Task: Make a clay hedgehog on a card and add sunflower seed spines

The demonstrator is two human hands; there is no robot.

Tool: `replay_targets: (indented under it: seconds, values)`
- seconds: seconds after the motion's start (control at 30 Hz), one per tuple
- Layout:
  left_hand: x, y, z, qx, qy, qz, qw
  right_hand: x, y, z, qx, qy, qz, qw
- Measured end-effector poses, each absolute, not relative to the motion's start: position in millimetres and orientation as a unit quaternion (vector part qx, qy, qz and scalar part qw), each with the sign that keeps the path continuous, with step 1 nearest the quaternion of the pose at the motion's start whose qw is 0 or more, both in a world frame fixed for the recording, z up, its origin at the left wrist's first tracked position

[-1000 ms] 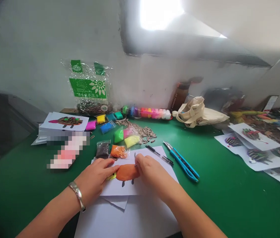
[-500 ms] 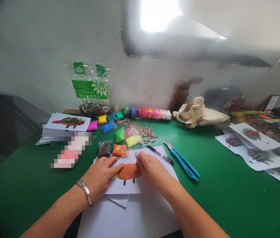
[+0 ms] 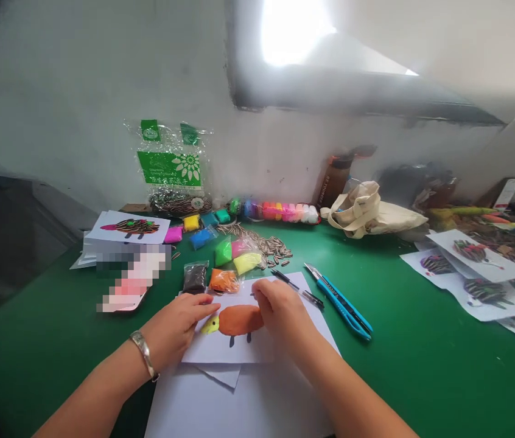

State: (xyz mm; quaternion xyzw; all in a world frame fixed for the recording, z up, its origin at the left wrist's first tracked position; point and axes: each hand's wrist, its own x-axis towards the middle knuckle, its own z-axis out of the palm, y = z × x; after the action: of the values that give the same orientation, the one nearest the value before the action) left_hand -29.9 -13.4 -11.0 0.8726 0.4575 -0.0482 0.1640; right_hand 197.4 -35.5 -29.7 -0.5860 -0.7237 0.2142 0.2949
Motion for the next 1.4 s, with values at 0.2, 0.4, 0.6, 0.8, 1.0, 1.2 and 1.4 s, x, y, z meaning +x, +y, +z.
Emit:
replay_targets:
  seconds: [0.2, 0.4, 0.6, 0.8, 1.0, 1.2, 1.4]
  values:
    - [-35.6, -12.9, -11.4, 0.882, 0.437, -0.039, 0.171, 169.1, -32.2, -29.9, -0.57, -0.714, 0.24, 0.328]
    - [-35.5, -13.0, -16.2, 0.895, 0.42, -0.029, 0.15, 143.0, -20.2, -26.9, -0.556, -0.777, 0.183, 0.232]
    - [-36.1, -14.1, -17.6, 0.896, 0.418, -0.017, 0.152, 139.7, -19.6, -35.2, -0.554, -0.792, 0.159, 0.199]
    - [-35.3, -16.8, -14.9, 0.893, 0.422, -0.014, 0.156, 137.6, -22.0, -34.9, -0.557, -0.787, 0.168, 0.207]
    - [-35.5, -17.9, -16.0, 0.894, 0.42, -0.01, 0.158, 134.6, -22.2, -34.9, -0.575, -0.778, 0.173, 0.183]
    - [-33.4, -18.7, -16.2, 0.895, 0.422, -0.01, 0.147, 132.3, -22.0, -35.2, -0.577, -0.778, 0.165, 0.184]
    - [-31.6, -21.1, -15.2, 0.898, 0.42, -0.014, 0.127, 128.8, -22.5, -38.5, -0.584, -0.777, 0.159, 0.174]
